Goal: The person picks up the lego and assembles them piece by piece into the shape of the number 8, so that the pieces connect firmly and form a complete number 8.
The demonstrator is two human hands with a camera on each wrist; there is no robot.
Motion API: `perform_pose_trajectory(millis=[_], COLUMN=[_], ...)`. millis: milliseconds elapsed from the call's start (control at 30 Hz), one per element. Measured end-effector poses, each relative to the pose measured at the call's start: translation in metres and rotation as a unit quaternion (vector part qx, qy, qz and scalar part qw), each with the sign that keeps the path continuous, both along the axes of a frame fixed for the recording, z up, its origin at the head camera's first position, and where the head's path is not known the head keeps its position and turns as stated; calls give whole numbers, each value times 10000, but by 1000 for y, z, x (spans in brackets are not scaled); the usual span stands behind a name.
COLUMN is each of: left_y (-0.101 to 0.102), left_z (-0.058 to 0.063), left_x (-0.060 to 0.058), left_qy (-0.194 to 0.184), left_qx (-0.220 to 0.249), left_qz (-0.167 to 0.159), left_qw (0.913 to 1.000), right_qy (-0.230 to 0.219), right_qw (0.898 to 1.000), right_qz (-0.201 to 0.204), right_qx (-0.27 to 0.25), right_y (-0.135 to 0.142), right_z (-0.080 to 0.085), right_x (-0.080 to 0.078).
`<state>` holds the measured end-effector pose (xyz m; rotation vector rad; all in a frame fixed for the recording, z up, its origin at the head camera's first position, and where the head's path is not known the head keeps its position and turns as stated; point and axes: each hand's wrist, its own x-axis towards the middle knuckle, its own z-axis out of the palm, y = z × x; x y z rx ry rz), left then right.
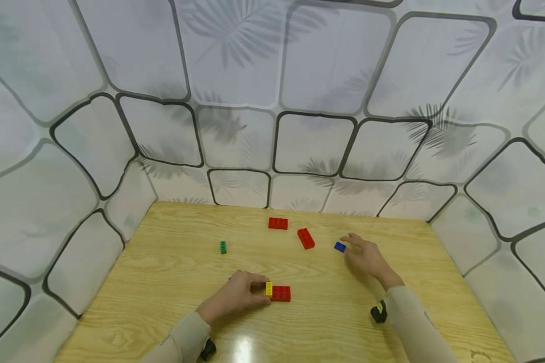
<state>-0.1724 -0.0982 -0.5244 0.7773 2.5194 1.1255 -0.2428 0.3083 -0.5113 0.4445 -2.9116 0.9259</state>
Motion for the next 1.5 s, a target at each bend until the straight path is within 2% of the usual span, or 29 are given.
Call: perform_pose_trajectory(millis=[167, 400, 600, 900, 1267, 1500], left_y=[0, 1, -1, 1, 1, 1], left_z=[1, 3, 1, 0, 2, 1], left_x=[0, 0, 1, 0, 0, 0], left_qy=[-16, -57, -36, 98, 96, 39], left_qx=[6, -7, 4, -15, -63, -5], left_qz=[2, 4, 35, 0, -2, -11], left_qw=[10000, 10000, 10000, 10000, 9999, 10000], right_qy=[-122, 65, -6, -198, -42, -246], right_qw=[9999, 9998, 9996, 9994, 9975, 9978], right_qz=[-24, 112, 189, -20, -490, -351], right_qx=[-12, 123, 187, 278, 501, 509], right_y=[1, 3, 0, -2, -11, -12], right_z=[-1, -8, -12, -15, -15, -8], right_x=[-2, -7, -13, -15, -13, -12])
